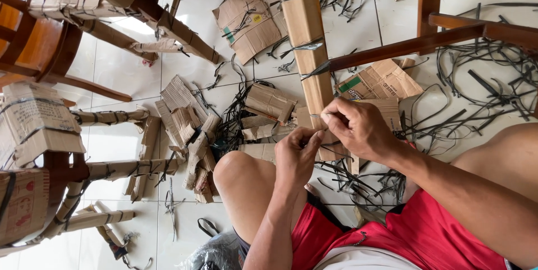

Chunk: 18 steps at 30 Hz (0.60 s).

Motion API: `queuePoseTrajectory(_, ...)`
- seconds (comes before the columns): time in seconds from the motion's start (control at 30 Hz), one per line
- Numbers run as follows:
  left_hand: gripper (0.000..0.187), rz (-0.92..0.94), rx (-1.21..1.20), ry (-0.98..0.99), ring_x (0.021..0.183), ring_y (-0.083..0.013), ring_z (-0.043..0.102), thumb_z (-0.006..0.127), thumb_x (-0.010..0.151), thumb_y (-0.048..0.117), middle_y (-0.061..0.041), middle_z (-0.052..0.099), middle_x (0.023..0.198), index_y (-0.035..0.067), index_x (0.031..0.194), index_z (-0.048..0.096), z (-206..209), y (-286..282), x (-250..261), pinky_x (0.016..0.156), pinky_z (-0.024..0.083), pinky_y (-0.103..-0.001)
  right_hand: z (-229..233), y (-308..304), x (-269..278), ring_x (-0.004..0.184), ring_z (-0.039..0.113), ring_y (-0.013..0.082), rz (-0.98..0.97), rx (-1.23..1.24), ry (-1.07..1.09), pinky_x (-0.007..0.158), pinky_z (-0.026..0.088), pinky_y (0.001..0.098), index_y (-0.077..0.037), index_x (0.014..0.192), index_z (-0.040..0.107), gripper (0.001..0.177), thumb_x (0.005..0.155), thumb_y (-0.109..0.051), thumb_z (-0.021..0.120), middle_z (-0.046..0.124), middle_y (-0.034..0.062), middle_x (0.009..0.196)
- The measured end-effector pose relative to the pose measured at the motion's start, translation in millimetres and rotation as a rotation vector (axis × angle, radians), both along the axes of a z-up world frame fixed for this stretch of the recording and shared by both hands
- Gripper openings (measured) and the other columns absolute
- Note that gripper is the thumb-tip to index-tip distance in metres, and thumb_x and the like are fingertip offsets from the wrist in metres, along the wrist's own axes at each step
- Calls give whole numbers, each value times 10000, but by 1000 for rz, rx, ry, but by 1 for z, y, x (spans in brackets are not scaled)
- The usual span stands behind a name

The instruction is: The person wraps protective cardboard around the legs of wooden chairs, securing the cardboard with plastic ties and cutting the excess tie length with scissors.

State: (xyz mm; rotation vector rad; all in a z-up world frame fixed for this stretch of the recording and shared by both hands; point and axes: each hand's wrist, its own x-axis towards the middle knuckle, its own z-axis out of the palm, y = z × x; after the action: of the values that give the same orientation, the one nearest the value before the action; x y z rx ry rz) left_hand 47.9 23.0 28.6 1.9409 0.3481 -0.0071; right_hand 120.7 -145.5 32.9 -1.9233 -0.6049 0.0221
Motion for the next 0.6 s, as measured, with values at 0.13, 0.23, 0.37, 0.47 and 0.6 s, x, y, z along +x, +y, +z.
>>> queuePoseTrajectory(0.13,224,25,-370,43,551,-43,443,782,939,283,-37,646,611,59,936,794,-21,-7,7,470,356,-201,15,-8,-10,502,559,150,72,-20,59,460,466,282,-71,879,677,109,961,-40,613,586,38,571)
queuePoseTrajectory(0.23,162,148,-709,99,433,-7,339,720,945,120,-64,567,595,-41,928,721,-3,-13,10,386,276,-160,9,-14,-18,479,551,143,53,-38,121,440,455,268,-78,847,679,123,938,-32,611,583,32,545)
queuePoseTrajectory(0.37,147,209,-903,165,406,8,261,723,938,119,-79,548,594,-17,890,699,3,-16,13,355,210,-143,16,-16,-21,465,548,154,47,-85,227,426,441,295,-68,822,674,115,927,-61,627,576,52,512)
queuePoseTrajectory(0.47,180,218,-865,144,396,20,277,760,934,140,-76,576,594,-18,874,699,7,-19,15,359,217,-135,11,-19,-15,506,588,204,42,-111,206,465,492,325,-49,917,684,87,966,-61,612,627,100,577)
queuePoseTrajectory(0.6,206,190,-768,68,417,13,338,785,928,169,-96,679,636,-17,890,705,-8,-23,18,382,306,-148,13,-23,-4,625,678,253,-3,-101,81,545,552,370,-29,1179,656,184,1005,-54,603,687,151,761)
